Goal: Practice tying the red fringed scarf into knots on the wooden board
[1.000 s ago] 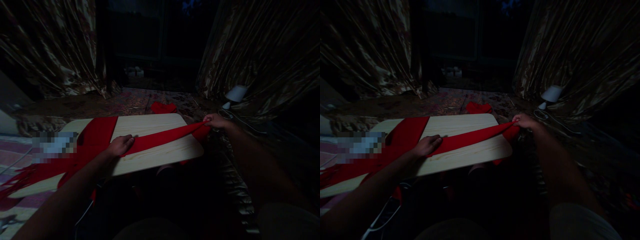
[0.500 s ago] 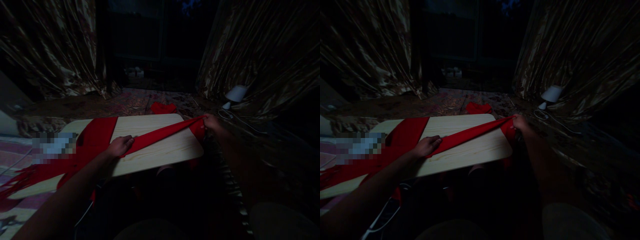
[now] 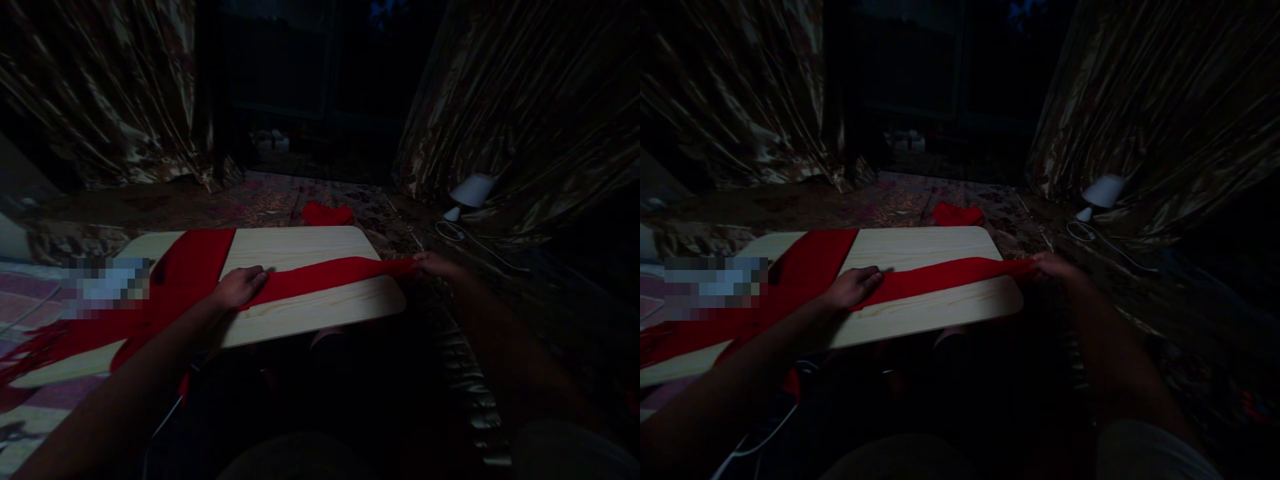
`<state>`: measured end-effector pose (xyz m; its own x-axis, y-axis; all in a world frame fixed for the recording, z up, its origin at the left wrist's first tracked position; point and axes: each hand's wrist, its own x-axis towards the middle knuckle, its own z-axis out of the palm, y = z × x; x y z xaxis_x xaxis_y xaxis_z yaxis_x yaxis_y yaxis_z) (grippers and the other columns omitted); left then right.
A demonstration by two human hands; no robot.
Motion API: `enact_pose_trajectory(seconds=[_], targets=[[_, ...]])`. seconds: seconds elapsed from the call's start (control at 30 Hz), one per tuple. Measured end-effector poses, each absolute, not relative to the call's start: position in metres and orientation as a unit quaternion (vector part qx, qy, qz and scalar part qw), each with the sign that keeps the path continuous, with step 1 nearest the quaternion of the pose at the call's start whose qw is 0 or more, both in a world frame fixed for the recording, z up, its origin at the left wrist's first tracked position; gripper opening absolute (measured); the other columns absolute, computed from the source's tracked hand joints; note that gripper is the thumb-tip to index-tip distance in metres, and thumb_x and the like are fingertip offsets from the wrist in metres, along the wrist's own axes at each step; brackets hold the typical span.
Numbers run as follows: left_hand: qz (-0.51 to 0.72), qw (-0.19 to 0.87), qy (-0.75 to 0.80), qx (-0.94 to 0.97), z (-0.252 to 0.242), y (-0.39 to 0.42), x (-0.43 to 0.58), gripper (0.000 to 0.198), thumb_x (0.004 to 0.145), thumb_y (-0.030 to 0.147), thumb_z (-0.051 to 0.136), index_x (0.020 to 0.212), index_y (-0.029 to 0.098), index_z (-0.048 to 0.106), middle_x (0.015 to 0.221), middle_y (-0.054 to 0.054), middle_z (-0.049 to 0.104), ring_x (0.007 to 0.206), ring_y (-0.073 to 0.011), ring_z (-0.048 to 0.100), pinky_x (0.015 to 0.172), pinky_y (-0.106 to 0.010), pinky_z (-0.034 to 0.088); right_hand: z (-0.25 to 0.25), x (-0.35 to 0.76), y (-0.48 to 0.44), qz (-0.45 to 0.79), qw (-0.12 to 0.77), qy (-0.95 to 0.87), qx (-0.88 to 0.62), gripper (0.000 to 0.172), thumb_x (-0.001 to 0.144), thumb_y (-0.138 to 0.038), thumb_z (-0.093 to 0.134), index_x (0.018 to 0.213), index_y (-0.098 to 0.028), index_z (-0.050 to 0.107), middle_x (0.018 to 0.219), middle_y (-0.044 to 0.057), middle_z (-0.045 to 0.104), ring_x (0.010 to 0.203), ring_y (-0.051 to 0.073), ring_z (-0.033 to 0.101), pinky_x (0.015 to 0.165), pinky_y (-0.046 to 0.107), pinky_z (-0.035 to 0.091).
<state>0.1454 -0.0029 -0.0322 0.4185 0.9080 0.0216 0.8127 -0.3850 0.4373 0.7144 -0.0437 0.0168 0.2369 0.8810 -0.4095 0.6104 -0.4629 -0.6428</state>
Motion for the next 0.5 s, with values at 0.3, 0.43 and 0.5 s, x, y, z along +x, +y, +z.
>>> enact_pose_trajectory(seconds=[0.3,0.43,0.5], targets=[[0.179,0.245,0.509,0.805,-0.036,0.0,0.142,0.045,0.094,0.061,0.042,0.079,0.023,0.059,0.076,-0.003,0.065,0.073,-0.0198,0.058,0.067,-0.03,0.041,0.01,0.732,-0.08,0.447,0.227,-0.541,-0.675,0.032,0.056,-0.035,0.073,0.082,-0.022,0.062,0.09,0.004,0.072,0.087,0.024,0.068,0.082,0.035,0.054],[0.257,0.376,0.506,0.732,-0.033,-0.002,0.145,0.047,0.087,0.066,0.049,0.07,0.022,0.048,0.059,0.002,0.049,0.054,-0.0136,0.043,0.052,-0.027,0.034,0.002,0.732,-0.069,0.423,0.279,-0.514,-0.692,0.026,0.061,-0.036,0.062,0.084,-0.024,0.059,0.093,0.005,0.072,0.087,0.024,0.067,0.08,0.034,0.054],[0.276,0.425,0.509,0.695,-0.031,-0.002,0.146,0.049,0.083,0.069,0.052,0.069,0.023,0.044,0.054,0.004,0.041,0.047,-0.011,0.034,0.046,-0.025,0.027,0.001,0.73,-0.059,0.406,0.235,-0.53,-0.706,0.027,0.066,-0.039,0.057,0.088,-0.024,0.059,0.091,0.005,0.071,0.081,0.023,0.066,0.075,0.033,0.053]])
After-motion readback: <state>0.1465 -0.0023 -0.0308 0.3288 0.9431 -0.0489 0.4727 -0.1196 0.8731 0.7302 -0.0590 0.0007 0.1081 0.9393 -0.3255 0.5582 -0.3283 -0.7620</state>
